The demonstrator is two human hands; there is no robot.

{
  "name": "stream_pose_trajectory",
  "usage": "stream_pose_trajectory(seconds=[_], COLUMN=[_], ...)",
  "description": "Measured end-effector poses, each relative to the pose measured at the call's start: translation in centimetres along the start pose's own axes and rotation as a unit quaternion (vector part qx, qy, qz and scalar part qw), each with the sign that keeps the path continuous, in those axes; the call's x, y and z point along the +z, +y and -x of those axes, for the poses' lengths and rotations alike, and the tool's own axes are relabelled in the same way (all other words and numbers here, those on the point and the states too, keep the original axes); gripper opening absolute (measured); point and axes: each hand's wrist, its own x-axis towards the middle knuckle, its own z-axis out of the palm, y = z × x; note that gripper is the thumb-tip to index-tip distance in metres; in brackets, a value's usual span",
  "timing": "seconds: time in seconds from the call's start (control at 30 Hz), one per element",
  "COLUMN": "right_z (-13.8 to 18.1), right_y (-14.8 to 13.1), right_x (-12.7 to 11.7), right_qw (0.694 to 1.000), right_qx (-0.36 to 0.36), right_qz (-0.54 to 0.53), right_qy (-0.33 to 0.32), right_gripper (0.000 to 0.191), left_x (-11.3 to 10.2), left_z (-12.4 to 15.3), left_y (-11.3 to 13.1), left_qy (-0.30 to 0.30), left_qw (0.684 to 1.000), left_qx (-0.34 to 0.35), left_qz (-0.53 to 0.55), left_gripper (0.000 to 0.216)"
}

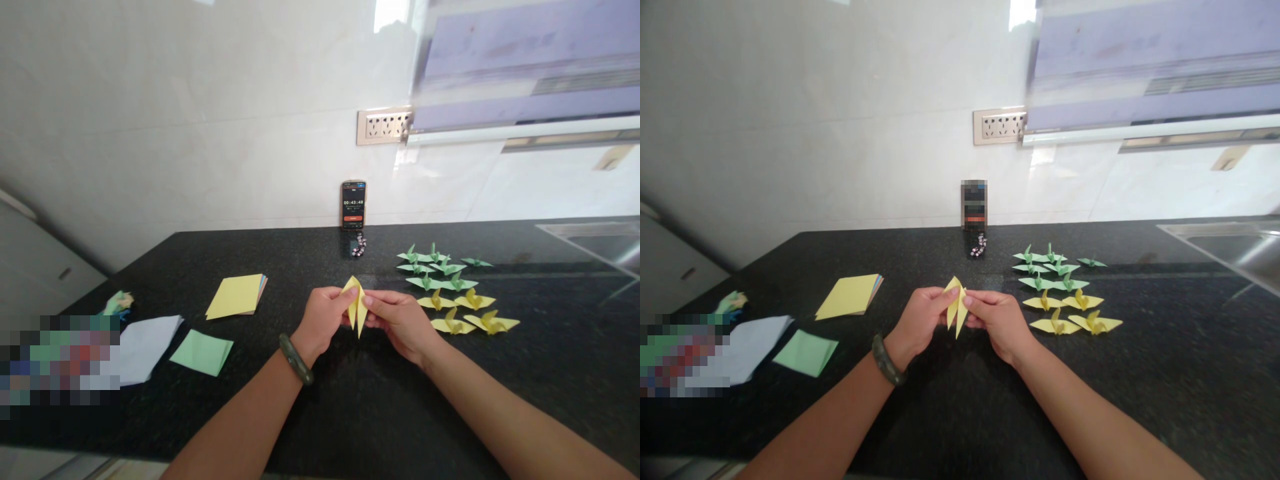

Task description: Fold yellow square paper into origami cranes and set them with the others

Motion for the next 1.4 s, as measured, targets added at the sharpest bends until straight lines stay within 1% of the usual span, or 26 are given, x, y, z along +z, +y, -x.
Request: stream_pose_trajectory(seconds=[0.2, 0.4, 0.63, 0.77, 0.87, 0.97, 1.1, 1.27, 1.33, 1.4], right_z=[0.0, -0.1, -0.2, -0.2, -0.1, -0.1, -0.1, -0.1, -0.1, -0.2], right_y=[-0.2, -0.2, -0.2, -0.3, -0.5, -0.6, -0.5, -0.2, -0.1, -0.2], right_x=[-0.1, -0.1, -0.2, -0.2, -0.1, 0.0, 0.0, -0.1, -0.3, -0.5], right_qw=[1.000, 1.000, 1.000, 0.999, 0.999, 0.998, 0.998, 0.998, 0.998, 0.997], right_qx=[0.024, 0.025, 0.021, 0.015, 0.012, 0.013, 0.014, 0.013, 0.000, -0.017], right_qz=[-0.014, -0.016, -0.005, -0.002, 0.001, 0.005, 0.005, 0.022, 0.044, 0.071], right_qy=[0.003, 0.007, 0.018, 0.034, 0.046, 0.058, 0.065, 0.063, 0.054, 0.028], right_gripper=[0.027, 0.027, 0.027, 0.028, 0.027, 0.027, 0.027, 0.028, 0.027, 0.026], left_x=[0.0, 0.2, 0.2, 0.2, 0.2, 0.2, 0.1, 0.0, 0.0, 0.0], left_z=[0.0, 0.2, 0.3, 0.4, 0.5, 0.5, 0.2, -0.1, -0.1, 0.1], left_y=[0.1, 0.1, 0.3, 0.5, 0.5, 0.4, -0.2, -0.8, -0.7, -0.3], left_qy=[0.008, 0.003, 0.002, -0.004, -0.026, -0.047, -0.048, -0.021, -0.019, -0.021], left_qw=[1.000, 1.000, 1.000, 1.000, 0.999, 0.997, 0.996, 0.995, 0.995, 0.996], left_qx=[0.000, -0.004, 0.003, 0.004, 0.003, 0.020, 0.039, 0.040, 0.039, 0.037], left_qz=[0.002, 0.002, -0.016, -0.021, -0.021, -0.050, -0.060, -0.088, -0.085, -0.073], left_gripper=[0.037, 0.032, 0.034, 0.027, 0.018, 0.008, 0.019, 0.029, 0.030, 0.029])
